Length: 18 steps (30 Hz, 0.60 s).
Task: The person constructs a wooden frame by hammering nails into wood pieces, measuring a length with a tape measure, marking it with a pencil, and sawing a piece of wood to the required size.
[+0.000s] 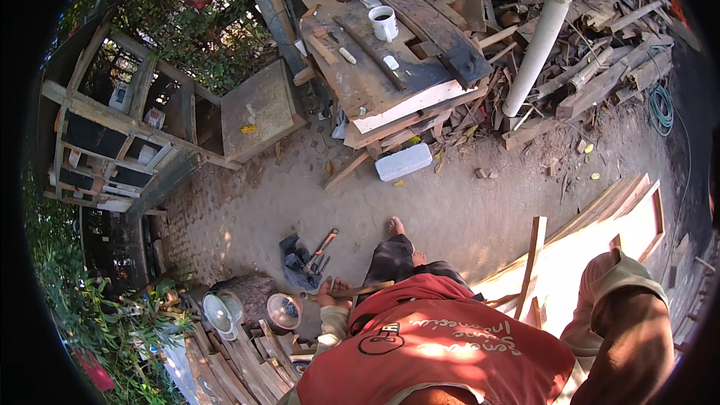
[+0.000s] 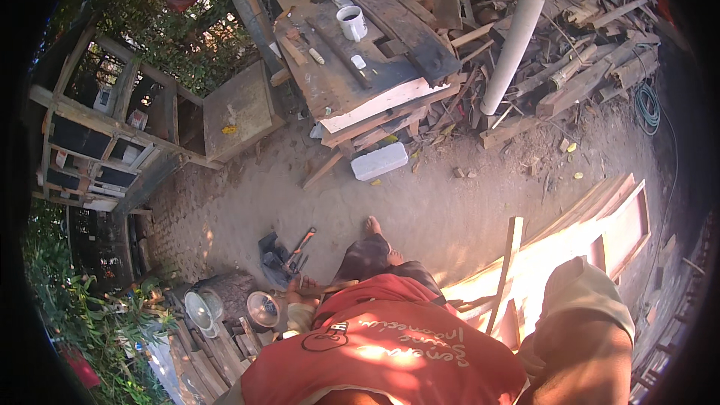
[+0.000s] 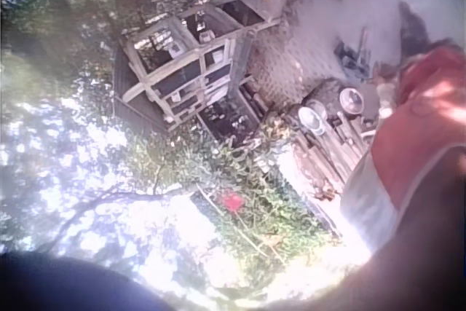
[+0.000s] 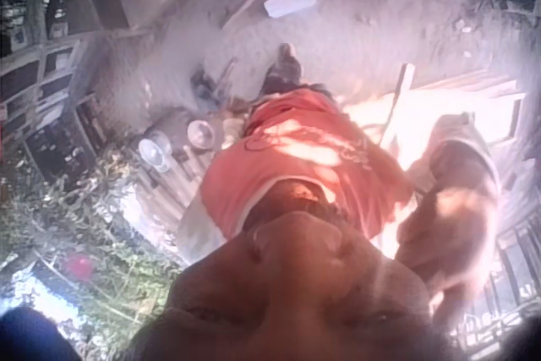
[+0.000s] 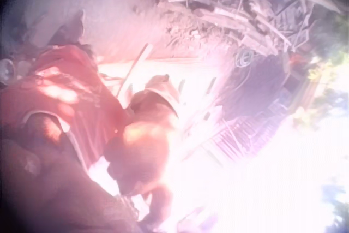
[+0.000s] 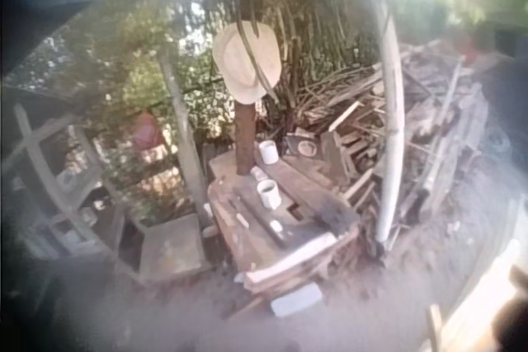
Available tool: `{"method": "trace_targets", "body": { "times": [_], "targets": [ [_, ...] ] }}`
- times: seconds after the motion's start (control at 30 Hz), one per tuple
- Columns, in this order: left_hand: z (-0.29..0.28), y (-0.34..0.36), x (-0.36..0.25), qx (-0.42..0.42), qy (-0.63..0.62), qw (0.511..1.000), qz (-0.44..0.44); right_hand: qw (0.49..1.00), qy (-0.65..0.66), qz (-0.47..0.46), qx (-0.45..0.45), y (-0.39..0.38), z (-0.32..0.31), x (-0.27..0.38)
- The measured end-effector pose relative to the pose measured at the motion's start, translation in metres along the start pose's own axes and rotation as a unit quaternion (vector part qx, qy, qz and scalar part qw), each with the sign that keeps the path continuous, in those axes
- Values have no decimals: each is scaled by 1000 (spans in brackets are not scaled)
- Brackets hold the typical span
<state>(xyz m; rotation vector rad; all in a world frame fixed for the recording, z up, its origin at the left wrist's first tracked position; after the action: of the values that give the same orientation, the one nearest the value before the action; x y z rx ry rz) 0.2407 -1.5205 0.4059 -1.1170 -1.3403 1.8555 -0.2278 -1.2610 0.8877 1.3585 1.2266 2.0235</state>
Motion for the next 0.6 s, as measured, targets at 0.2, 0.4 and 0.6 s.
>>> {"method": "trace_targets", "body": {
  "times": [0.2,0.4,0.6],
  "targets": [
    [111,42,33,119,43,990,-61,997,-54,-39,38,-24,-88,33],
    [276,90,96,77,120,986,-83,970,-239,43,-27,-99,-199,62],
    [436,93,197,71,272,945,-166,600,-422,423,-532,-287,-236,-41]
  ]
}}
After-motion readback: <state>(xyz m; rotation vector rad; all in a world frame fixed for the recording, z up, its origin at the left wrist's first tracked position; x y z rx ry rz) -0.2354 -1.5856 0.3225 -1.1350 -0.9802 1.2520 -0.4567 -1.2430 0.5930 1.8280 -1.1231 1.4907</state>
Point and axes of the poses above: each hand's wrist, its own y-axis towards the middle knuckle, its own z-axis out of the palm, x = y × z, the point moved 1 cm from there along y, towards the middle knuckle, and after that the axes turned 8 degrees about -z, right-handed, at the moved point
